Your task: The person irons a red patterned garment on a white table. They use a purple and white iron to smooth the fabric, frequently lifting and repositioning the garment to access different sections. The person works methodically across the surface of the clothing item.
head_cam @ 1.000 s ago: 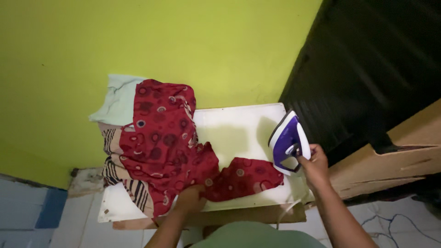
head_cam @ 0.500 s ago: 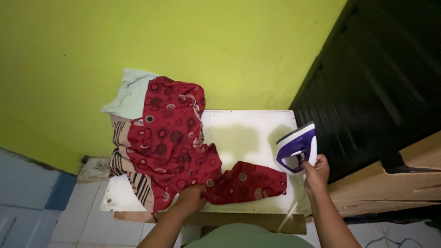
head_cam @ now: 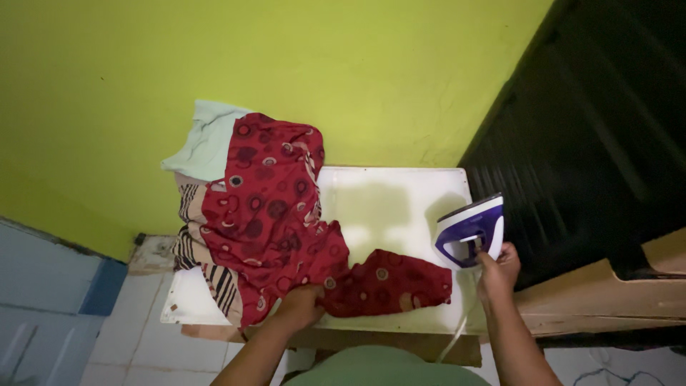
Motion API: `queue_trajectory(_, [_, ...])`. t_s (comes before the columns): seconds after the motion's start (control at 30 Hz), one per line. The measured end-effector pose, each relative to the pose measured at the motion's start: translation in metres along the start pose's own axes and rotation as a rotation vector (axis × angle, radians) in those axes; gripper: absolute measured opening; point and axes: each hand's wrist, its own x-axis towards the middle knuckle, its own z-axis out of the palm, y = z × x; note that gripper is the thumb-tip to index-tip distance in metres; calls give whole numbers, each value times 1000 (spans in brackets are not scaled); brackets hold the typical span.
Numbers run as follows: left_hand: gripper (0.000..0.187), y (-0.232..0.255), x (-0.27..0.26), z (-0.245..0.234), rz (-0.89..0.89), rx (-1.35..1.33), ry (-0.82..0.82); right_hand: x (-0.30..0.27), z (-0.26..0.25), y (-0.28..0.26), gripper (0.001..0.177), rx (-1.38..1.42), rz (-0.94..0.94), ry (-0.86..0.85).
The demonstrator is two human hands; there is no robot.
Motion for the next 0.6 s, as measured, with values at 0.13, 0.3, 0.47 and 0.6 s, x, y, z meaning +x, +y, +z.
queue_trajectory(0.13, [38,5,-1,-7,-19,-23,-60,-3,-8,8,31,-42,-56,-35])
queue_trajectory(0.3, [40,9,4,-9,-70,53,-103,-15,-9,-4,29,-140,-35,-25])
queue_trajectory(0.47, [44,19,8,-15,-162,72,-191,-34,3,-35,36,-261,-27,-71])
queue_trajectory(0.6, [39,26,20,-30,-238,34,-358,-74,17,-74,73,-622,-208,-64])
